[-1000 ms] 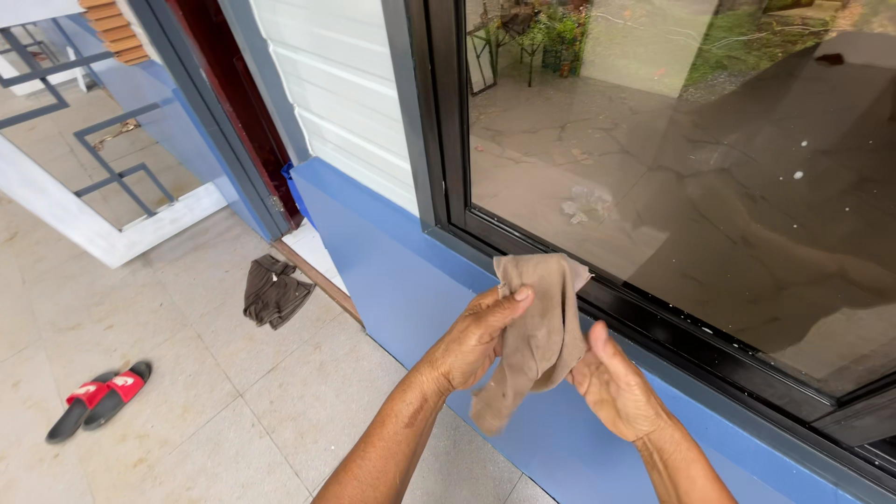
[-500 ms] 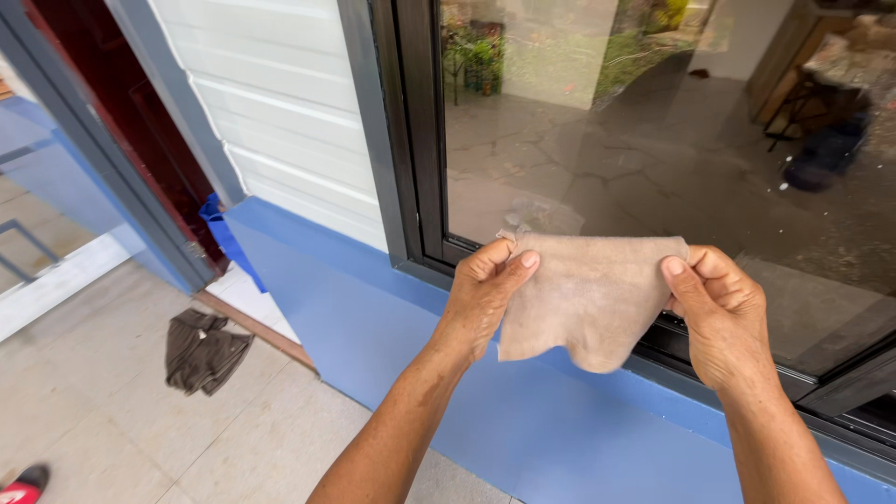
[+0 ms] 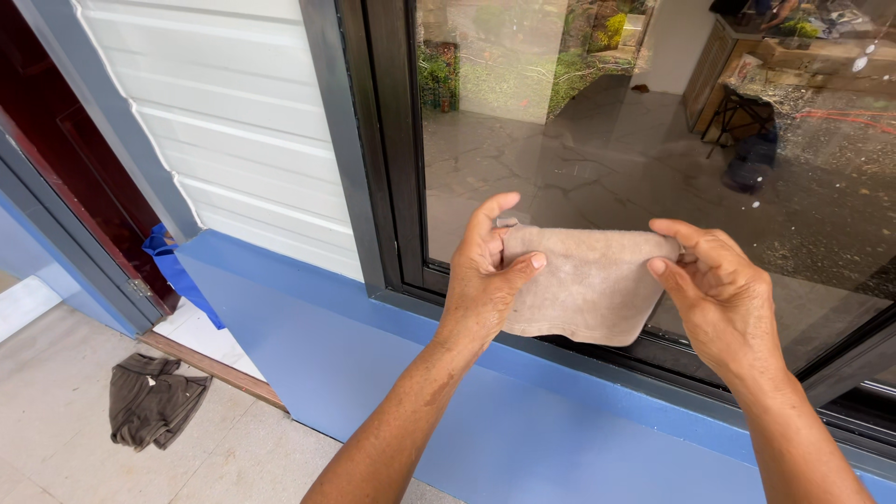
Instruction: The person wipes a glass window with a cloth, scrubbing the surface of the glass pane from top to bottom.
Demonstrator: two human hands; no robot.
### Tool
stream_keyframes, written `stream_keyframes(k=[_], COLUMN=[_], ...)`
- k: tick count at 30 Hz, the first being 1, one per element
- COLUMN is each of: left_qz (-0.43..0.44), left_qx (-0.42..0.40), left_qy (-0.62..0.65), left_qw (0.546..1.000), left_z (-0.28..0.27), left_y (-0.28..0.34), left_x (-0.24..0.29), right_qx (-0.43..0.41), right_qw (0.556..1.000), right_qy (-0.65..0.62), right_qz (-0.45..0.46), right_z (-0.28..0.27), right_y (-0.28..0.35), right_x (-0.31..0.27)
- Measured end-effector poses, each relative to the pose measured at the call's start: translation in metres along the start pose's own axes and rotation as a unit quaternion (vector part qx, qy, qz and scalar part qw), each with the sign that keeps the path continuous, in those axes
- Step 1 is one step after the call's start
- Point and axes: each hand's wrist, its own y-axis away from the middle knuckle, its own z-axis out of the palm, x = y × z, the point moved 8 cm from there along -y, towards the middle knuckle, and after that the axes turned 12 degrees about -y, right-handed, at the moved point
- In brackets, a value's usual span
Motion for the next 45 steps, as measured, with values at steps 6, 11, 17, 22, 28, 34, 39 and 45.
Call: stream_keyframes(k=[6, 11, 17, 22, 28, 34, 39, 45], left_qz=[0.222, 0.233, 0.288, 0.34, 0.086, -0.017, -0.02, 0.149], left_qx=[0.032, 0.024, 0.109, 0.235, 0.1, 0.076, 0.061, 0.127], left_qy=[-0.308, -0.375, -0.509, -0.563, -0.473, -0.151, 0.08, -0.079], left_qw=[0.924, 0.897, 0.804, 0.716, 0.871, 0.986, 0.995, 0.977], left_z=[-0.002, 0.009, 0.033, 0.037, 0.031, 0.078, 0.134, 0.155], left_y=[-0.007, -0.004, -0.009, 0.012, -0.007, -0.02, -0.024, -0.031], left_x=[0.018, 0.015, -0.016, -0.004, -0.069, -0.088, -0.094, -0.133], right_qx=[0.009, -0.018, 0.012, -0.006, 0.048, 0.054, 0.087, 0.098], right_qw=[0.989, 0.999, 0.984, 0.995, 0.997, 0.986, 0.965, 0.946], right_qy=[0.141, 0.015, 0.037, -0.014, 0.044, 0.158, 0.237, 0.28], right_qz=[-0.037, 0.044, 0.173, 0.099, 0.048, -0.008, -0.072, -0.128], right_z=[-0.001, -0.006, -0.021, -0.011, -0.013, -0.053, -0.082, -0.095], right_y=[-0.001, 0.01, 0.024, 0.028, 0.03, 0.012, 0.0, -0.009], right_x=[-0.019, 0.03, 0.06, 0.068, 0.054, 0.05, 0.053, 0.075])
